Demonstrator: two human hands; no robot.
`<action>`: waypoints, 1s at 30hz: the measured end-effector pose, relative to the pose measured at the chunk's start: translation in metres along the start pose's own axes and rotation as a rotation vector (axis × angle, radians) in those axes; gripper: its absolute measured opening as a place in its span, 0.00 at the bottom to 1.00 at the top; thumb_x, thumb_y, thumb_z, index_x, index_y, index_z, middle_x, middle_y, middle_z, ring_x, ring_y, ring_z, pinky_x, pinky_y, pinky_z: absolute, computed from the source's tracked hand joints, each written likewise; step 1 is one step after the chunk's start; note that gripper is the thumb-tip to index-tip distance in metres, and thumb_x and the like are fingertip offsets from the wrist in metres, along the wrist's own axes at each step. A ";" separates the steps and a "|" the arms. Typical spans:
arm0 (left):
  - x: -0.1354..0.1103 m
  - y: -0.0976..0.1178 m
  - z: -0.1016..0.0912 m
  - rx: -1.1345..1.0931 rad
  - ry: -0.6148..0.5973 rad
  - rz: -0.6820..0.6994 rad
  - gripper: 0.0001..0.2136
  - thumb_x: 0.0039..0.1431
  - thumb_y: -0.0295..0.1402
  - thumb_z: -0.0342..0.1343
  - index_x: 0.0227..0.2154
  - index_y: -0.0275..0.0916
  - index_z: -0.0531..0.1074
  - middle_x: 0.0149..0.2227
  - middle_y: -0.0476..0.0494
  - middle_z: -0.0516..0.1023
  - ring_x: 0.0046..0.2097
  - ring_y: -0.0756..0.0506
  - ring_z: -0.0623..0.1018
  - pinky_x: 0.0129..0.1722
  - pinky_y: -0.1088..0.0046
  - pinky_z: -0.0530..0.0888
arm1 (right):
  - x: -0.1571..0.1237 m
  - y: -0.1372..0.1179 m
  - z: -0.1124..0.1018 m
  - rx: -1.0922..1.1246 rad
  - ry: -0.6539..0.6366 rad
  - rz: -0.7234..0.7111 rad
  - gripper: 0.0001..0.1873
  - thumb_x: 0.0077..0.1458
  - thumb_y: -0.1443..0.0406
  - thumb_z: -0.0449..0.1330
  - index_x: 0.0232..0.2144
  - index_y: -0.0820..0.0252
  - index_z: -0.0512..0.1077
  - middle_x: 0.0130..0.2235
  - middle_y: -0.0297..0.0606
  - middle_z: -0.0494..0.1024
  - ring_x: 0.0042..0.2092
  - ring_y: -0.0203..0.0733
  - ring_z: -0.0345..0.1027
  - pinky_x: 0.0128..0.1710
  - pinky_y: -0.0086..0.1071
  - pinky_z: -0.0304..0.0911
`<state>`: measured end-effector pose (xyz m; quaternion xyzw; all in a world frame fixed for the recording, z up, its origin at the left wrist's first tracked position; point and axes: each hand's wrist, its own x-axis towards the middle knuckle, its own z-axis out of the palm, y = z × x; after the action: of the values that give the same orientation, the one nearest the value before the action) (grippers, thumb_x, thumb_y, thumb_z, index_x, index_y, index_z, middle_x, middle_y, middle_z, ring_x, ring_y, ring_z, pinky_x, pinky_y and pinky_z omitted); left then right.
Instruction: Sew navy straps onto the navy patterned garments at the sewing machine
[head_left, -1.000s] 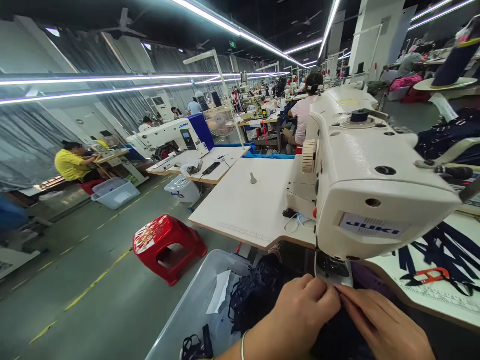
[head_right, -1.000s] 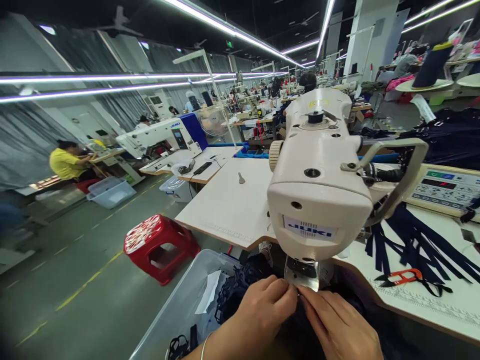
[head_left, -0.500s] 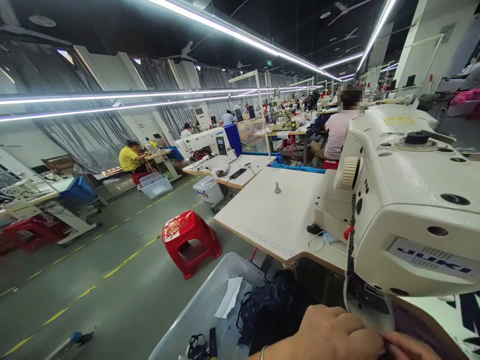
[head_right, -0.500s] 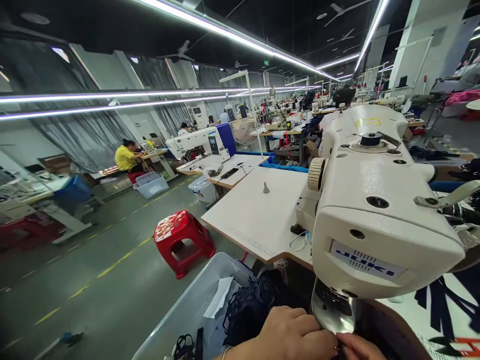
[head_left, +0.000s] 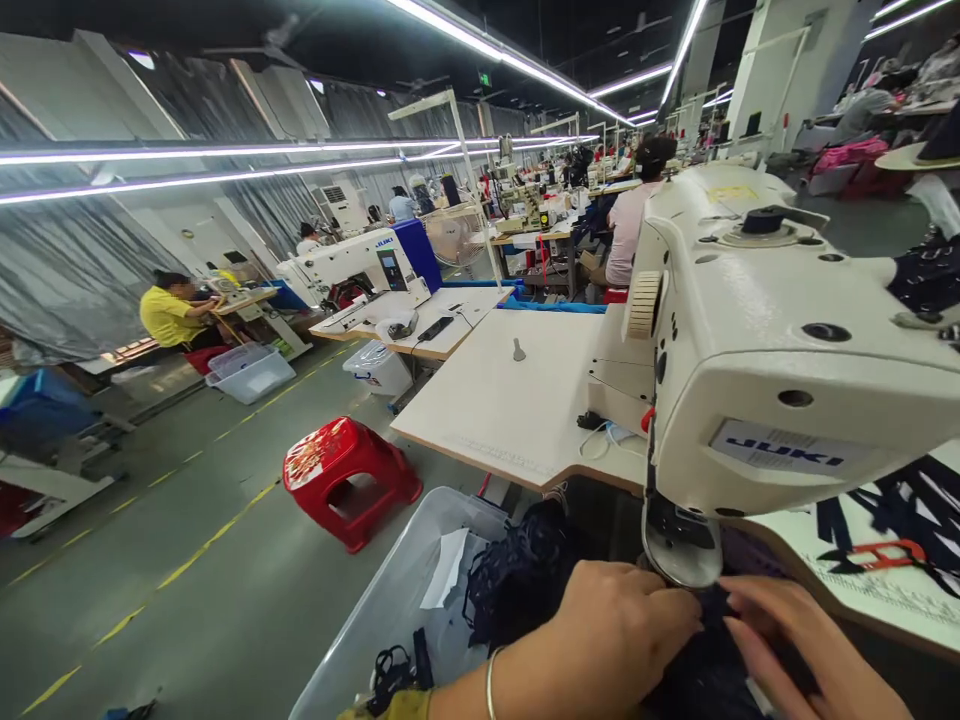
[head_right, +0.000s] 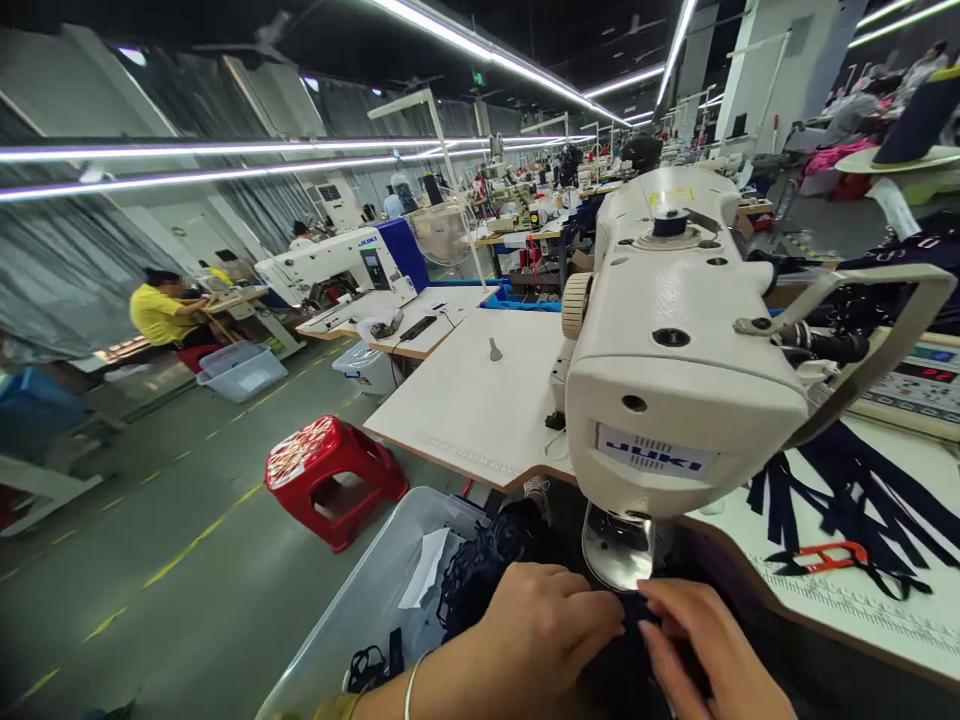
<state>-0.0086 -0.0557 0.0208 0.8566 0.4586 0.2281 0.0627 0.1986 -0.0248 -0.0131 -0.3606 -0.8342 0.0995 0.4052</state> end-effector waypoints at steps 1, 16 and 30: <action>0.001 0.000 -0.005 -0.011 -0.049 -0.030 0.06 0.65 0.34 0.54 0.32 0.40 0.71 0.26 0.51 0.76 0.27 0.51 0.74 0.27 0.76 0.65 | 0.002 -0.005 -0.003 -0.019 -0.050 -0.070 0.14 0.67 0.56 0.49 0.44 0.54 0.71 0.38 0.36 0.80 0.35 0.36 0.78 0.34 0.19 0.72; -0.002 -0.023 0.013 -0.235 -0.110 -0.418 0.06 0.64 0.30 0.55 0.41 0.36 0.75 0.43 0.40 0.77 0.46 0.42 0.76 0.50 0.63 0.69 | -0.019 -0.002 0.019 0.491 -0.311 0.757 0.16 0.59 0.50 0.57 0.32 0.51 0.77 0.34 0.33 0.79 0.36 0.41 0.73 0.36 0.26 0.68; -0.002 -0.005 0.032 -0.987 -0.165 -0.609 0.07 0.55 0.35 0.59 0.31 0.35 0.74 0.26 0.52 0.71 0.27 0.53 0.66 0.28 0.79 0.63 | -0.023 -0.007 0.019 0.696 -0.286 0.786 0.17 0.60 0.49 0.56 0.39 0.52 0.77 0.38 0.37 0.77 0.44 0.45 0.71 0.43 0.28 0.68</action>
<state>0.0007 -0.0510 -0.0096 0.5706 0.5171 0.3190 0.5526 0.1907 -0.0433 -0.0361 -0.4728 -0.6010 0.5619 0.3155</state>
